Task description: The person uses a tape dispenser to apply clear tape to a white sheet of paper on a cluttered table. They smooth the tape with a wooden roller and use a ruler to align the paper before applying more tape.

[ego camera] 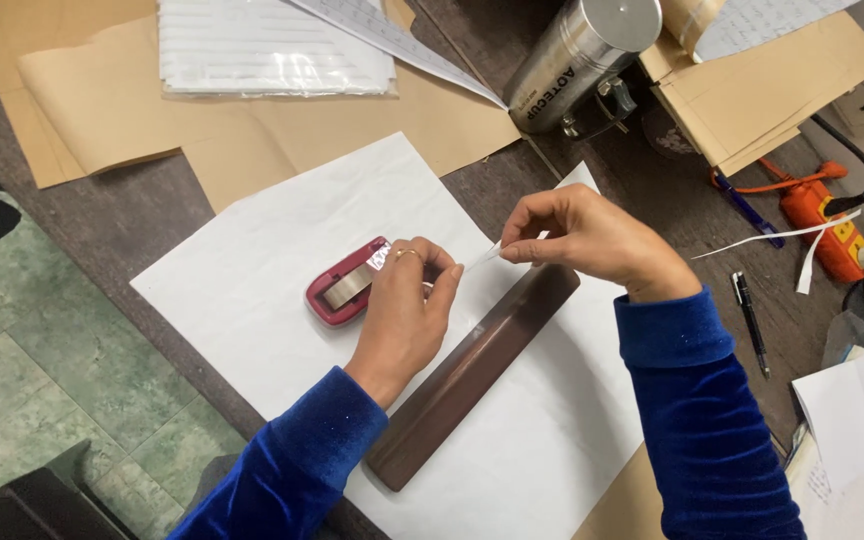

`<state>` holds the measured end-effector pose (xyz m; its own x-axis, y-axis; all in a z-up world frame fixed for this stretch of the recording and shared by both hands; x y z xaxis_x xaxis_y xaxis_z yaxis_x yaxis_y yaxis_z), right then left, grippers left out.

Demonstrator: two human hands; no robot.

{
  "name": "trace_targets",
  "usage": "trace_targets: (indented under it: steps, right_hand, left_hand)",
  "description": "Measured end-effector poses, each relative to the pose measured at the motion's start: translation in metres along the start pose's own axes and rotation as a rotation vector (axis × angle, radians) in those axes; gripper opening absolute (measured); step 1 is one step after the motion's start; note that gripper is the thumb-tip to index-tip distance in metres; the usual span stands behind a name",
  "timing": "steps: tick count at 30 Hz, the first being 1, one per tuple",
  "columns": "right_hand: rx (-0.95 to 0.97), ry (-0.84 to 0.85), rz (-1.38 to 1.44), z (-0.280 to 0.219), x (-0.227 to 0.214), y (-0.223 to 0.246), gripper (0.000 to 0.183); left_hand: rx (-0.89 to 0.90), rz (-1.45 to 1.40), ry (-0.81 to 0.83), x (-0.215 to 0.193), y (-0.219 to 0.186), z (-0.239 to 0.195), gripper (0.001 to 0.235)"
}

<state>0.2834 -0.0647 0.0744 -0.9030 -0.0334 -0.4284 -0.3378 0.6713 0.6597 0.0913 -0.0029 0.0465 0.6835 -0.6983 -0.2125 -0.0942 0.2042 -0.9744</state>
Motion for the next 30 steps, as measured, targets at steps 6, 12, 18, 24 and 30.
trace_targets:
  steps: [6, 12, 18, 24, 30]
  right_hand:
    - [-0.004, -0.010, 0.134, 0.001, 0.002, -0.011, 0.015]
    - [-0.063, -0.060, 0.172, 0.005, -0.009, -0.009, 0.017]
    - [0.001, -0.018, 0.125, 0.024, 0.006, -0.030, 0.034]
    - [0.010, -0.088, -0.087, 0.044, 0.015, -0.046, 0.025]
    - [0.062, -0.136, -0.203, 0.044, 0.019, -0.039, 0.025]
  left_hand:
    - [-0.125, -0.159, -0.017, 0.010, 0.015, 0.004, 0.016]
    - [-0.132, -0.194, -0.063, 0.011, 0.012, 0.018, 0.012]
    - [-0.254, -0.034, 0.026, 0.019, 0.019, 0.008, 0.034]
    - [-0.109, 0.339, 0.138, 0.029, 0.037, 0.006, 0.020]
    - [-0.095, 0.505, 0.263, 0.037, 0.045, 0.010, 0.011]
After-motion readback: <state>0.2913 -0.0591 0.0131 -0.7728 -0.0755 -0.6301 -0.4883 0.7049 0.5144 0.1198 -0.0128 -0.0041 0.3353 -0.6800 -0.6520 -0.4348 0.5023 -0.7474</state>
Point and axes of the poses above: each hand's wrist, its own z-axis towards the middle knuckle, its own x-axis out of the palm, y = z × x, the point moved 4 cm from there along z, towards the middle knuckle, and after that the axes turned 13 degrees about x, right-handed, at the moved point
